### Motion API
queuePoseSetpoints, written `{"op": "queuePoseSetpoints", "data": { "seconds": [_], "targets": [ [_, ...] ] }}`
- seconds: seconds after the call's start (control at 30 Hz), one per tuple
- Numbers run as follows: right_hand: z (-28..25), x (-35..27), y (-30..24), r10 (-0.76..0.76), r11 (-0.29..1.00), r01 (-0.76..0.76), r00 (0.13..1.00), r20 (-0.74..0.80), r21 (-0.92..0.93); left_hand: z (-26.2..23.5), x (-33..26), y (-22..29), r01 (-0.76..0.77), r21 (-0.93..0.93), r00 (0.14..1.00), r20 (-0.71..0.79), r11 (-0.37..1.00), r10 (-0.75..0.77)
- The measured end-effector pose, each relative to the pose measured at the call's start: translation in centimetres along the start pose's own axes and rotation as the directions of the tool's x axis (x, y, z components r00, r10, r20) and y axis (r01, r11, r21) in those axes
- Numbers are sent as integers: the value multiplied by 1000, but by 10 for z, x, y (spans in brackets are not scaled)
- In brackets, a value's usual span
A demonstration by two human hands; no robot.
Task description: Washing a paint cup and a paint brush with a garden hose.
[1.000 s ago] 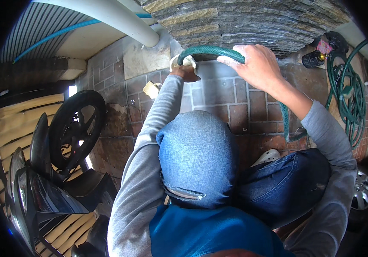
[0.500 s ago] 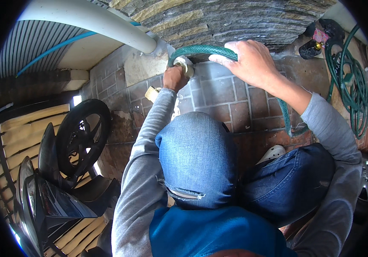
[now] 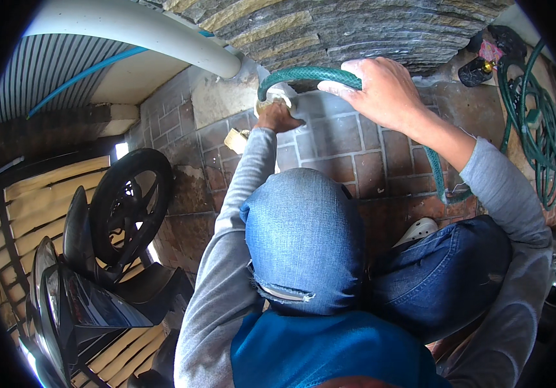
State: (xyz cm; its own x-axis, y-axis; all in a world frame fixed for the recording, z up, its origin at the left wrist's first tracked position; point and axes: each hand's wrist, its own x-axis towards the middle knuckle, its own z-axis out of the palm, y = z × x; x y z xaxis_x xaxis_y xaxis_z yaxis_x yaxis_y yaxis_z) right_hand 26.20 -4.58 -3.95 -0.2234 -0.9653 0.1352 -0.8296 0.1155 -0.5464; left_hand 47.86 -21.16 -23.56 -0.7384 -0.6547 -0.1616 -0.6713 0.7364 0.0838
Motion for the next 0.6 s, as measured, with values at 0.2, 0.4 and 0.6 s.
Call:
{"op": "queuePoseSetpoints", "data": {
  "seconds": [0.2,0.4,0.6],
  "targets": [
    [5,-1,6,-25,1000,24,999,-41,-19,-21,33,-7,51,-67,801,599,996,0],
    [-5,0,-2,5,1000,-5,1000,-23,0,-18,30,0,98,55,855,507,994,-112],
    [0,-3,2,12,995,-16,999,49,94,-7,18,-6,36,22,960,275,999,-41]
  ]
}}
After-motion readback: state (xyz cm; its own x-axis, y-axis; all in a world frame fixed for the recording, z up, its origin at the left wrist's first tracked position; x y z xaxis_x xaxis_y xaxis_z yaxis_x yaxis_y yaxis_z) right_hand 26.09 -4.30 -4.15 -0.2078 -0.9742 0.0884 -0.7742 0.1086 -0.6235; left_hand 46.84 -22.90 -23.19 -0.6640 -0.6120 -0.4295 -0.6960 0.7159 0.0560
